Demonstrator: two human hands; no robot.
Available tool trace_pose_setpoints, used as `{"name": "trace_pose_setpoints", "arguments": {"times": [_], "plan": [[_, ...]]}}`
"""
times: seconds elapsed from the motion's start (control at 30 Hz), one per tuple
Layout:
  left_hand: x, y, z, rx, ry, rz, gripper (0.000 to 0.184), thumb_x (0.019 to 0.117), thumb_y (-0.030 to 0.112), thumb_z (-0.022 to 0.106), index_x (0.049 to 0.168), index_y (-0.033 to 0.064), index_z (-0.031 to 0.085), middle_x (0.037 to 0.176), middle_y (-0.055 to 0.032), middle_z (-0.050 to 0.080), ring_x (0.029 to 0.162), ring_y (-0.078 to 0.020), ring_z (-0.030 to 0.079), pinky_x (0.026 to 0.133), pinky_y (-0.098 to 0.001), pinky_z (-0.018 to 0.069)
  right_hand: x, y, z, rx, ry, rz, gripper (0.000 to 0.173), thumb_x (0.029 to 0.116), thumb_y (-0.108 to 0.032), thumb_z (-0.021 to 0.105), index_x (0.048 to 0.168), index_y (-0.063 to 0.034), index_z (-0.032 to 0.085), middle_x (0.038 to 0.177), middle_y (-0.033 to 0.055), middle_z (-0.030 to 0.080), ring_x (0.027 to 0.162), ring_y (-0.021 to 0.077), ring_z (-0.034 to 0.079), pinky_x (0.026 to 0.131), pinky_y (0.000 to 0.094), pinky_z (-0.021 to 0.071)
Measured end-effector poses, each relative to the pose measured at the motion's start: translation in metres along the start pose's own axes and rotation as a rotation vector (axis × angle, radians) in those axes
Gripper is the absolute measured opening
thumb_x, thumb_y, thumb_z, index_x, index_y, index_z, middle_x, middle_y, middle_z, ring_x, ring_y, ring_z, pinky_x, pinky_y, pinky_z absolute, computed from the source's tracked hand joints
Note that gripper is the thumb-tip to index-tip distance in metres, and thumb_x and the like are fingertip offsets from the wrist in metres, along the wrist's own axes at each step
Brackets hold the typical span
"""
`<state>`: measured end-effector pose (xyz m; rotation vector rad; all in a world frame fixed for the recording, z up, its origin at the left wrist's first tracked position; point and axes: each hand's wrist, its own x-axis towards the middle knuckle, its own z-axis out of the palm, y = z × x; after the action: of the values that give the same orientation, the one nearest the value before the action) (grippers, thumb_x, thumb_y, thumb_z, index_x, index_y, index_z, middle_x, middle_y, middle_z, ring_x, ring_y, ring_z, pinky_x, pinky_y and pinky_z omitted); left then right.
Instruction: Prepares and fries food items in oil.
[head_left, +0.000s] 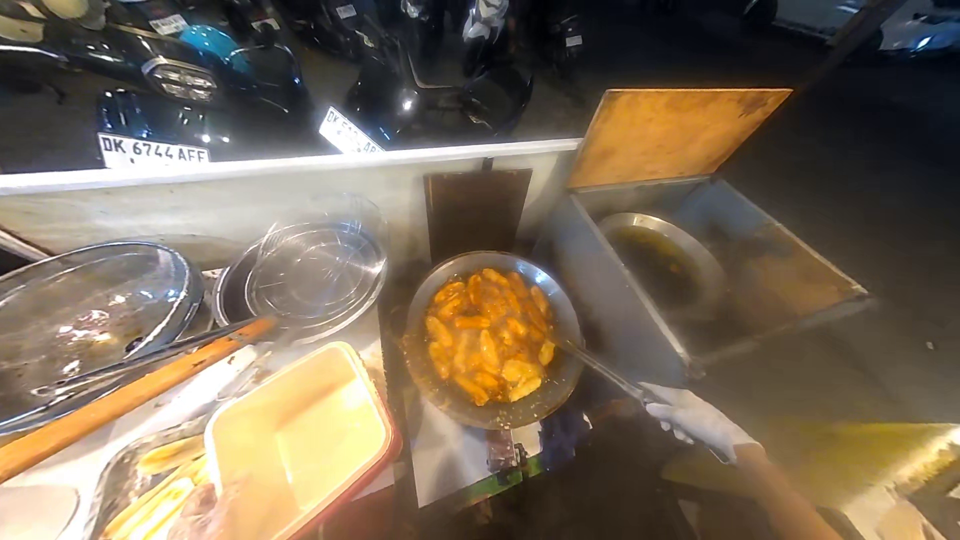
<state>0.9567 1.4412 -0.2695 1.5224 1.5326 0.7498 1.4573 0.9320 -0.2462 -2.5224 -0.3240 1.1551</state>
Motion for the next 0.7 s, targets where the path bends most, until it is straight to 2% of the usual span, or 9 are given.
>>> {"name": "trace_pose_setpoints", "arguments": {"times": [0.1, 0.2, 0.23, 0.3, 0.37, 0.43, 0.5, 0.6, 0.7], "plan": [[0.021, -0.045, 0.002, -0.149, 0.051, 0.102, 0.035, 0.0928, 0.021, 0.071, 0.117, -0.0043, 0.065, 0.102, -0.0069, 0.07, 0.094, -0.0055, 0.068, 0.088, -0.0249, 0.0554, -0.011, -0.018, 0.004, -0.448, 0.24, -0.046, 0.06, 0.1015, -0.038, 0.061, 0.157, -0.0469, 0.04, 0.124, 0.0123, 0.072, 0.105, 0.0346, 0.071, 0.093, 0.0605, 0.055], [0.037, -0.077, -0.001, -0.067, -0.004, 0.211, 0.041, 0.0967, 0.028, 0.067, 0.12, -0.0054, 0.064, 0.103, -0.0098, 0.071, 0.094, -0.0071, 0.068, 0.086, -0.0261, 0.0563, -0.013, -0.03, 0.005, -0.757, 0.304, -0.084, 0.067, 0.1021, -0.03, 0.057, 0.16, -0.0498, 0.029, 0.13, 0.0149, 0.067, 0.102, 0.0397, 0.07, 0.085, 0.0616, 0.0561], [0.028, -0.053, -0.005, -0.006, -0.052, 0.116, 0.042, 0.0986, 0.028, 0.065, 0.125, -0.005, 0.061, 0.109, -0.0118, 0.069, 0.098, -0.0077, 0.065, 0.091, -0.0279, 0.0529, -0.01, -0.032, 0.005, -0.824, 0.283, -0.096, 0.07, 0.1015, -0.024, 0.056, 0.161, -0.0485, 0.028, 0.131, 0.0174, 0.065, 0.1, 0.0413, 0.07, 0.083, 0.0616, 0.0565], [0.014, -0.02, -0.002, -0.003, 0.009, 0.01, 0.036, 0.0933, 0.026, 0.071, 0.115, -0.0017, 0.066, 0.103, -0.0095, 0.07, 0.093, -0.0072, 0.066, 0.087, -0.0274, 0.0541, -0.002, -0.036, 0.004, -0.92, 0.241, -0.13, 0.076, 0.0993, -0.011, 0.056, 0.161, -0.0452, 0.029, 0.129, 0.0212, 0.065, 0.1, 0.0435, 0.07, 0.081, 0.0611, 0.057], [0.003, -0.009, -0.003, 0.038, -0.018, 0.071, 0.042, 0.0957, 0.03, 0.067, 0.12, -0.0047, 0.063, 0.108, -0.0138, 0.069, 0.096, -0.0105, 0.067, 0.086, -0.028, 0.0556, 0.008, -0.039, 0.008, -0.978, 0.216, -0.151, 0.079, 0.0972, -0.001, 0.054, 0.161, -0.0428, 0.032, 0.128, 0.0225, 0.064, 0.103, 0.0443, 0.069, 0.083, 0.0604, 0.0569], [-0.015, 0.034, -0.004, 0.107, -0.05, -0.085, 0.041, 0.0992, 0.023, 0.062, 0.127, -0.0069, 0.06, 0.118, -0.0182, 0.066, 0.104, -0.0133, 0.064, 0.094, -0.0297, 0.0507, 0.011, -0.049, 0.015, -0.994, 0.219, -0.143, 0.075, 0.0983, 0.002, 0.053, 0.159, -0.0388, 0.037, 0.128, 0.0227, 0.064, 0.105, 0.0448, 0.068, 0.085, 0.06, 0.0565], [-0.015, 0.036, -0.001, 0.099, -0.013, -0.11, 0.043, 0.0974, 0.024, 0.064, 0.129, -0.0052, 0.06, 0.12, -0.0175, 0.066, 0.106, -0.0138, 0.064, 0.097, -0.0309, 0.0494, 0.004, -0.069, 0.02, -0.956, 0.214, -0.076, 0.071, 0.0967, -0.001, 0.057, 0.158, -0.034, 0.042, 0.131, 0.0221, 0.064, 0.108, 0.0446, 0.068, 0.086, 0.0604, 0.0556], [0.011, -0.022, -0.002, 0.071, 0.031, 0.02, 0.05, 0.0923, 0.035, 0.07, 0.125, -0.0025, 0.064, 0.115, -0.0165, 0.07, 0.104, -0.0174, 0.068, 0.094, -0.0356, 0.055, -0.023, -0.122, 0.012, -0.886, 0.154, 0.113, 0.073, 0.0856, -0.02, 0.073, 0.154, -0.0246, 0.048, 0.134, 0.0203, 0.065, 0.119, 0.0431, 0.064, 0.092, 0.0631, 0.053], [0.011, -0.014, -0.003, 0.076, 0.019, -0.111, 0.049, 0.0915, 0.031, 0.073, 0.128, 0.0007, 0.063, 0.119, -0.0138, 0.068, 0.107, -0.0159, 0.065, 0.098, -0.0353, 0.0512, -0.036, -0.154, 0.004, -0.83, 0.106, 0.186, 0.059, 0.0879, -0.031, 0.07, 0.144, -0.019, 0.057, 0.133, 0.0195, 0.066, 0.124, 0.0421, 0.062, 0.095, 0.0646, 0.051]]}}
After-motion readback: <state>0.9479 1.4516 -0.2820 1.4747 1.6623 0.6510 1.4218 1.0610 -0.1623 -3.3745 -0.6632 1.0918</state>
